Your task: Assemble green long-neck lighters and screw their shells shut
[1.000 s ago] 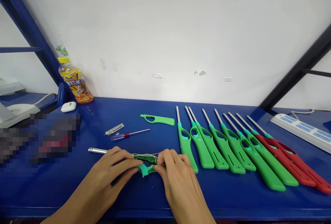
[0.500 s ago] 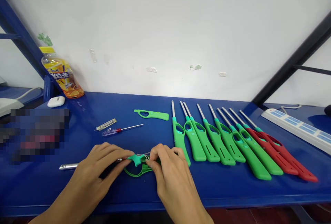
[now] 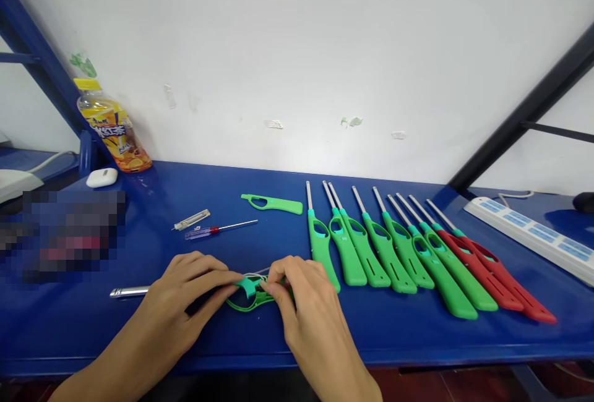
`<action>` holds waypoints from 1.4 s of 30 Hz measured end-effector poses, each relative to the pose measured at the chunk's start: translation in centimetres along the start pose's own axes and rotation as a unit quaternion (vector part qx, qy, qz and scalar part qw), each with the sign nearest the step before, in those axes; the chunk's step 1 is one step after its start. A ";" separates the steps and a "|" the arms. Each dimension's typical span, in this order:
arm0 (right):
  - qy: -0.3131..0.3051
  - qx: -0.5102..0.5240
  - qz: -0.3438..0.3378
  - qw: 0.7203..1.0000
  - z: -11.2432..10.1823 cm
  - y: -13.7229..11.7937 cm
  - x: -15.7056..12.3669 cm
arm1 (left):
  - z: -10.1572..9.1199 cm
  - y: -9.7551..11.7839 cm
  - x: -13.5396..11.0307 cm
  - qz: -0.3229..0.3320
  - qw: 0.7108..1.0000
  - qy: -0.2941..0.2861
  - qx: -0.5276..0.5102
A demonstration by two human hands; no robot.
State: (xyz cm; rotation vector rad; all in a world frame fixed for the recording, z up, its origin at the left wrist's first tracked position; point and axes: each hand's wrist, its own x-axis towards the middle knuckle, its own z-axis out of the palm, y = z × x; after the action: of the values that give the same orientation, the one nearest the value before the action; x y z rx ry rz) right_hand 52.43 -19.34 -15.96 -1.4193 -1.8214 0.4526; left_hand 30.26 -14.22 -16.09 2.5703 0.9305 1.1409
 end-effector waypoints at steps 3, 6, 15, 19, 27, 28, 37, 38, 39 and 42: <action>-0.001 0.013 0.002 1.000 -0.1 -0.1 0.0 | 0.0 -0.1 0.0 0.002 1.000 0.000 0.000; 0.004 0.029 0.012 1.000 -0.2 -0.3 0.1 | 0.0 0.0 0.1 -0.001 1.000 -0.001 -0.005; 0.018 0.105 0.018 0.994 -0.1 0.0 0.3 | -0.2 0.1 0.2 -0.014 1.000 -0.013 -0.009; 0.012 0.092 -0.016 0.996 -0.2 0.0 0.3 | -0.4 0.2 0.1 -0.025 0.999 -0.025 -0.018; 0.031 -0.003 -0.069 0.997 0.3 0.4 -0.1 | -0.5 0.2 -0.1 -0.072 0.995 -0.052 -0.051; 0.035 -0.011 -0.069 0.997 0.4 0.5 -0.1 | -0.5 0.1 -0.1 -0.076 0.995 -0.051 -0.049; 0.017 -0.081 -0.065 0.994 0.6 0.4 -0.1 | -0.5 0.2 -0.2 -0.084 0.994 -0.035 -0.054; 0.016 -0.083 -0.068 0.994 0.6 0.4 -0.1 | -0.5 0.2 -0.2 -0.082 0.995 -0.034 -0.048; 0.015 -0.084 -0.071 0.994 0.6 0.4 -0.1 | -0.5 0.3 -0.2 -0.080 0.995 -0.032 -0.042; 0.011 -0.092 -0.084 0.992 0.5 0.4 0.0 | -0.4 0.4 -0.4 -0.077 0.996 -0.031 -0.034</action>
State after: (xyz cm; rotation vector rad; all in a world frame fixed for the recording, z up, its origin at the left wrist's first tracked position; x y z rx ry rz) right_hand 52.31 -19.19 -16.53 -1.3691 -1.9862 0.1858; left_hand 29.95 -14.81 -15.84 2.4176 1.0368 1.0278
